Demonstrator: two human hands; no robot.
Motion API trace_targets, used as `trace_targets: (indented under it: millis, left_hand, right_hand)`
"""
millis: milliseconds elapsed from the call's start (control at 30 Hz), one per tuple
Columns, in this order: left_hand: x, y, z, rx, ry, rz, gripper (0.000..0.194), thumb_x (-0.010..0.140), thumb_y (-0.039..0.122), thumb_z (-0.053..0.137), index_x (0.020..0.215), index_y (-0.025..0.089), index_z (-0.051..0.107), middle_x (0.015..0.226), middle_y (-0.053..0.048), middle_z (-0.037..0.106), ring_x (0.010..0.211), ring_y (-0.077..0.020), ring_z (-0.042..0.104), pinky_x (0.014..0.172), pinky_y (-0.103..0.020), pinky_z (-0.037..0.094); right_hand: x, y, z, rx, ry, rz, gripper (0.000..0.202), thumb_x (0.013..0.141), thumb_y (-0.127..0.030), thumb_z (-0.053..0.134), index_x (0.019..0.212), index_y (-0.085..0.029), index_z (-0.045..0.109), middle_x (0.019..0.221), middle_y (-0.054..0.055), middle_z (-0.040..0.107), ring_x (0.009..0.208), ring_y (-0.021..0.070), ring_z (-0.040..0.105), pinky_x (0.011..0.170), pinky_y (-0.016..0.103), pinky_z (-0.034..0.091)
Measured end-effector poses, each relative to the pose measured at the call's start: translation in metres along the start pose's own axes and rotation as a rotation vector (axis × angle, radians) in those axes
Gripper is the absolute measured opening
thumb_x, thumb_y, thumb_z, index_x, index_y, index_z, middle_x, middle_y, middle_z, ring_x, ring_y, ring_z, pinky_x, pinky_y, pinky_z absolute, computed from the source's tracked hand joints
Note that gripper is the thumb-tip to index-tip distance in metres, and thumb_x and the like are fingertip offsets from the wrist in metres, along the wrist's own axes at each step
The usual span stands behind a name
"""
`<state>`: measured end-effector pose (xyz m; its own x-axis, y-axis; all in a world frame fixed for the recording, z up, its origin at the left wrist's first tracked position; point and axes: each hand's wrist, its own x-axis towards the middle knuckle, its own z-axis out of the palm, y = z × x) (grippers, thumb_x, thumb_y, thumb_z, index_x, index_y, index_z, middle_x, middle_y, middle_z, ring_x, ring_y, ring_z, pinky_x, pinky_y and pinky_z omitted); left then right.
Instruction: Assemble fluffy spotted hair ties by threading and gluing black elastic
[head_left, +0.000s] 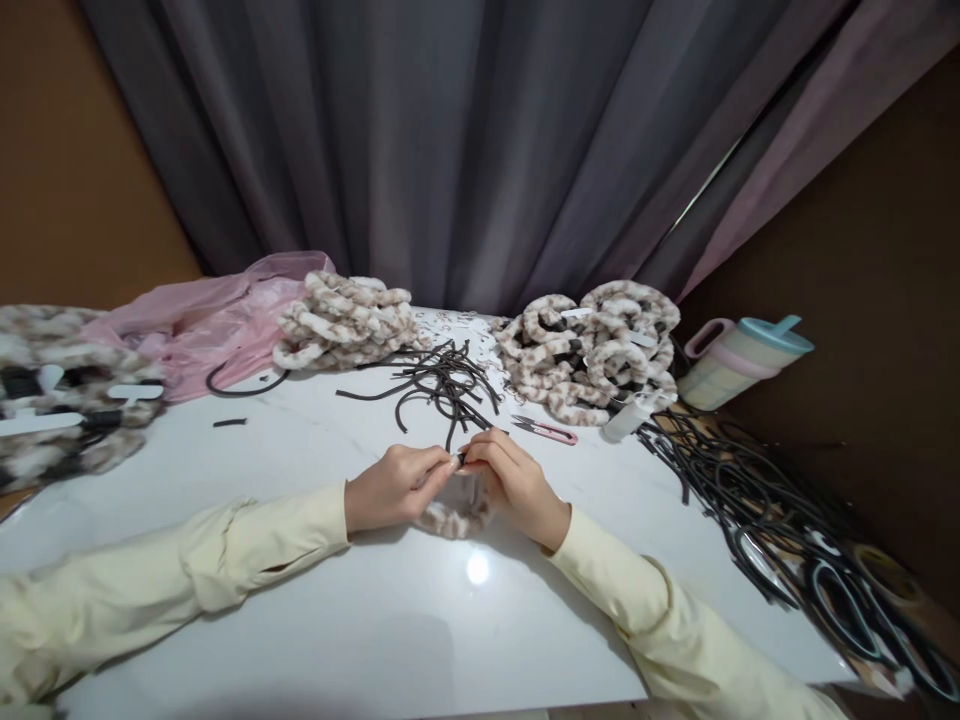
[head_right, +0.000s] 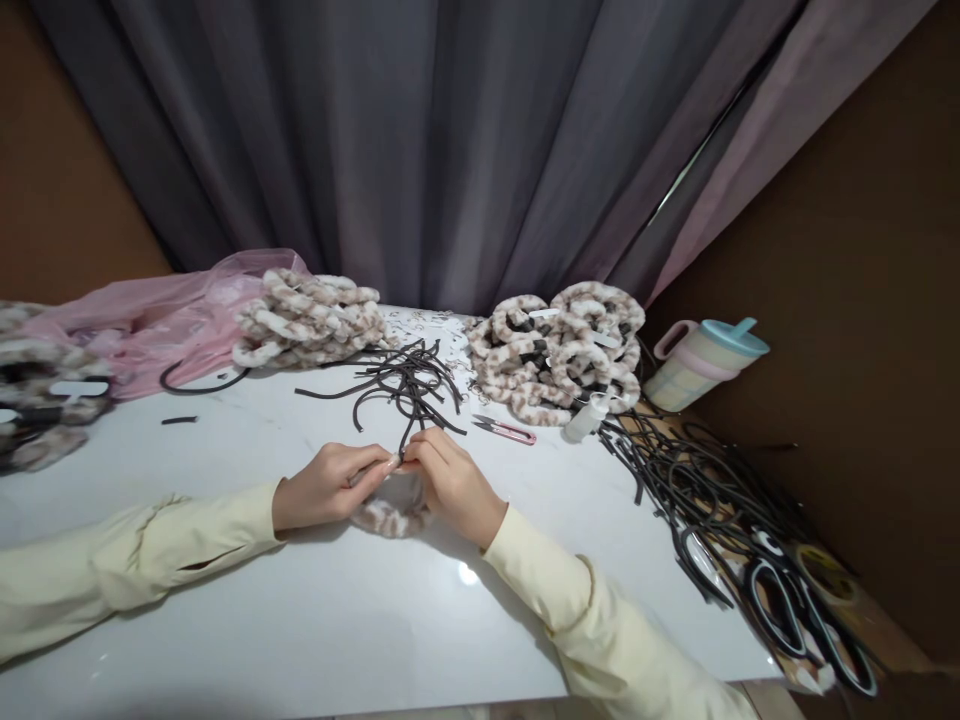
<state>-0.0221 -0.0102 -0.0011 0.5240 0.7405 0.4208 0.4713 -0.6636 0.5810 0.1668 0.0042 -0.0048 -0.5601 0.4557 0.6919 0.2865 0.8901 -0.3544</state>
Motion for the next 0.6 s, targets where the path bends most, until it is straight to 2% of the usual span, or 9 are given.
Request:
trace_targets:
  millis: [167, 367, 500, 600]
  left_hand:
    - [-0.0002, -0.0004, 0.001, 0.001, 0.012, 0.027, 0.025, 0.089, 0.023, 0.037, 0.071, 0.016, 0.053, 0.054, 0.003, 0.047, 0.046, -0.0081, 0.042, 0.049, -0.019, 0.031]
    - [0.0012, 0.0005, -0.0001, -0.003, 0.015, 0.026, 0.024, 0.088, 0.021, 0.039, 0.071, 0.015, 0.054, 0.052, 0.004, 0.045, 0.044, -0.0072, 0.041, 0.047, -0.018, 0.031]
    - [0.0012, 0.0008, -0.001, -0.013, 0.016, 0.016, 0.024, 0.089, 0.022, 0.037, 0.08, 0.015, 0.059, 0.058, 0.001, 0.056, 0.046, -0.008, 0.045, 0.049, -0.019, 0.034]
    - [0.0004, -0.0004, -0.0007, -0.015, 0.018, 0.053, 0.024, 0.089, 0.02, 0.037, 0.086, 0.015, 0.06, 0.065, -0.001, 0.061, 0.047, -0.0083, 0.047, 0.05, -0.019, 0.036]
  right_hand:
    - [0.0009, -0.002, -0.0007, 0.017, -0.002, 0.012, 0.018, 0.086, -0.001, 0.04, 0.091, -0.016, 0.049, 0.084, 0.007, 0.052, 0.081, 0.0165, 0.05, 0.069, 0.029, 0.047]
    - [0.0033, -0.0062, -0.0014, -0.053, 0.002, 0.007, 0.02, 0.089, -0.005, 0.037, 0.099, -0.015, 0.051, 0.09, 0.009, 0.054, 0.085, 0.0169, 0.051, 0.072, 0.03, 0.049]
    - [0.0051, -0.0086, -0.0021, -0.135, 0.042, 0.028, 0.02, 0.089, -0.008, 0.041, 0.096, -0.016, 0.058, 0.089, 0.01, 0.057, 0.084, 0.0188, 0.051, 0.07, 0.033, 0.048]
    - [0.0062, -0.0099, -0.0033, -0.088, 0.035, 0.081, 0.021, 0.088, -0.008, 0.044, 0.093, -0.016, 0.063, 0.087, 0.009, 0.059, 0.08, 0.018, 0.054, 0.067, 0.032, 0.049]
